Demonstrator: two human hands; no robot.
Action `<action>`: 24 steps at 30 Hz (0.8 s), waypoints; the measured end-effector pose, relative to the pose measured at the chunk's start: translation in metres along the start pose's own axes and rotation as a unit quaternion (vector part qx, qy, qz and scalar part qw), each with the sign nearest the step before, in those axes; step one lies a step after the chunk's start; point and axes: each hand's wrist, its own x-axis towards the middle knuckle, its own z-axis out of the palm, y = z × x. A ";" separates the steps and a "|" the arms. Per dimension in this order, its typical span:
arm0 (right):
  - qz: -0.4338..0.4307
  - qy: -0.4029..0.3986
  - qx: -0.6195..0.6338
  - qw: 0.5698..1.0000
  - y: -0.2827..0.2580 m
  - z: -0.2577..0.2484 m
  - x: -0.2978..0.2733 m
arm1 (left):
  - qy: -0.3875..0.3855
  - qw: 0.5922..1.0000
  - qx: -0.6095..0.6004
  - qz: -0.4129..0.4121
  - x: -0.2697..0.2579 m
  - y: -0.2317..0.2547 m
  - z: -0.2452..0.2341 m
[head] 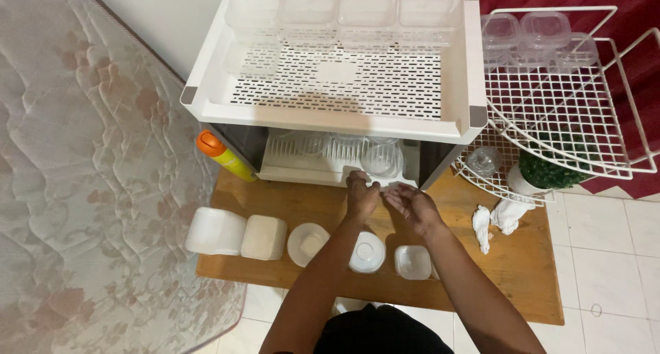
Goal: The person stands at a small wooden table beside a dish rack and matches plastic food container lids to their bases, pressing each lid on by hand. They place the closed containers onto a wire rack beside the table and continue pairing the remaining containers and lids.
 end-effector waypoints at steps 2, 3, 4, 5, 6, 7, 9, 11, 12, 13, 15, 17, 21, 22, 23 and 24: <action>0.009 0.001 0.002 1.000 -0.001 -0.005 -0.005 | 0.052 0.999 0.004 -0.010 -0.012 0.025 -0.006; 0.014 0.001 0.003 1.000 -0.002 -0.006 -0.008 | 0.071 0.997 -0.007 0.003 -0.018 0.037 -0.009; 0.015 0.003 -0.003 1.000 -0.005 -0.008 -0.012 | 0.089 0.996 -0.018 0.015 -0.025 0.048 -0.012; 0.017 0.005 -0.010 1.000 -0.008 -0.010 -0.016 | 0.108 0.993 -0.029 0.028 -0.031 0.059 -0.015; 0.019 0.006 -0.016 1.000 -0.009 -0.010 -0.020 | 0.115 0.992 -0.024 0.051 -0.038 0.068 -0.018; 0.018 0.023 -0.045 0.999 -0.012 -0.011 -0.025 | 0.121 0.990 -0.018 0.073 -0.044 0.076 -0.021; 0.017 0.056 -0.102 0.993 -0.018 -0.016 -0.034 | 0.112 0.987 -0.016 0.114 -0.056 0.089 -0.026; -0.017 0.029 -0.115 0.993 -0.020 -0.021 -0.042 | 0.080 0.985 -0.025 0.150 -0.070 0.099 -0.028; -0.035 0.017 -0.121 0.992 -0.021 -0.026 -0.047 | 0.051 0.985 -0.024 0.164 -0.073 0.104 -0.028; -0.045 0.027 -0.139 0.989 -0.022 -0.030 -0.051 | 0.022 0.984 -0.023 0.178 -0.077 0.107 -0.029; -0.064 0.047 -0.176 0.981 -0.022 -0.039 -0.057 | -0.051 0.985 -0.015 0.166 -0.086 0.110 -0.030; -0.073 0.078 -0.194 0.975 -0.020 -0.049 -0.067 | -0.137 0.984 0.000 0.116 -0.097 0.110 -0.030; -0.090 0.124 -0.199 0.968 -0.012 -0.064 -0.094 | -0.235 0.951 0.038 0.198 -0.112 0.101 -0.032; -0.097 0.130 -0.200 0.966 -0.008 -0.067 -0.102 | -0.266 0.944 0.053 0.189 -0.115 0.097 -0.033; -0.104 0.137 -0.202 0.964 -0.004 -0.069 -0.110 | -0.296 0.936 0.069 0.179 -0.119 0.093 -0.034; -0.111 0.144 -0.202 0.962 0.001 -0.072 -0.119 | -0.304 0.930 0.078 0.191 -0.123 0.088 -0.035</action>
